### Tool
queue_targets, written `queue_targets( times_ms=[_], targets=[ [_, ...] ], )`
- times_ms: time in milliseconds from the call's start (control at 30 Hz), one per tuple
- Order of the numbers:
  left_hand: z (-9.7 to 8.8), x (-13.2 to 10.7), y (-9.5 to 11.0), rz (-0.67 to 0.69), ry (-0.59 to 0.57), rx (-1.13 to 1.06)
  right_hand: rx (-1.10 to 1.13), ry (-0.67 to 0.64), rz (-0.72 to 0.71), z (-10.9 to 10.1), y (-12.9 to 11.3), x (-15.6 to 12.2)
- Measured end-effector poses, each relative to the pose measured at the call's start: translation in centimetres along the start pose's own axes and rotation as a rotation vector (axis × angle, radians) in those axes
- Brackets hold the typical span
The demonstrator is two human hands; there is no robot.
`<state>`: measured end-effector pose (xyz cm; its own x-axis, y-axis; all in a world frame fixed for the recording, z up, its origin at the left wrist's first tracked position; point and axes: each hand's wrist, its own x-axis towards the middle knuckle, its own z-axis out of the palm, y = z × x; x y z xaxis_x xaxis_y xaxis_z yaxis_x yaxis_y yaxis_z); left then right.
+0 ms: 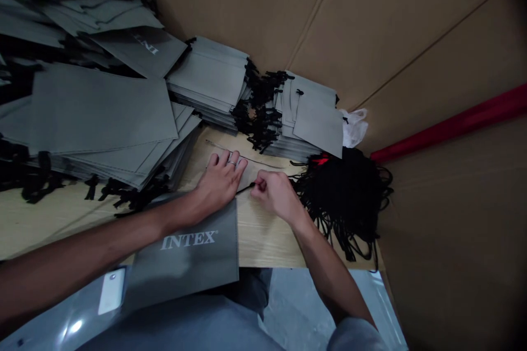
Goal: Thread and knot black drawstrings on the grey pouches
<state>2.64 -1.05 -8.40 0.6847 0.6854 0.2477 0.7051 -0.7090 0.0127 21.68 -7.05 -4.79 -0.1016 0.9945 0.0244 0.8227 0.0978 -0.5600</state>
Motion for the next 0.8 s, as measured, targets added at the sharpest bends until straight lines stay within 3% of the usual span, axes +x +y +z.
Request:
queue_targets(
  times_ms=[167,533,700,800],
  targets=[
    [-0.1,0.0,0.0,0.014,-0.020,-0.001,-0.020,0.052,0.068,0.7,-0.4,0.3],
    [-1.0,-0.1,0.3,-0.026,-0.041,-0.008,0.169,-0.109,-0.029,-1.5,1.4,0.2],
    [-1.2,0.0,0.2,-0.026,-0.046,-0.033,0.068,-0.038,-0.094,-2.4,1.3,0.0],
    [-1.5,0.0,0.3,-0.033,-0.049,-0.038,0.042,-0.072,-0.127,-1.9,1.0,0.1]
  ],
)
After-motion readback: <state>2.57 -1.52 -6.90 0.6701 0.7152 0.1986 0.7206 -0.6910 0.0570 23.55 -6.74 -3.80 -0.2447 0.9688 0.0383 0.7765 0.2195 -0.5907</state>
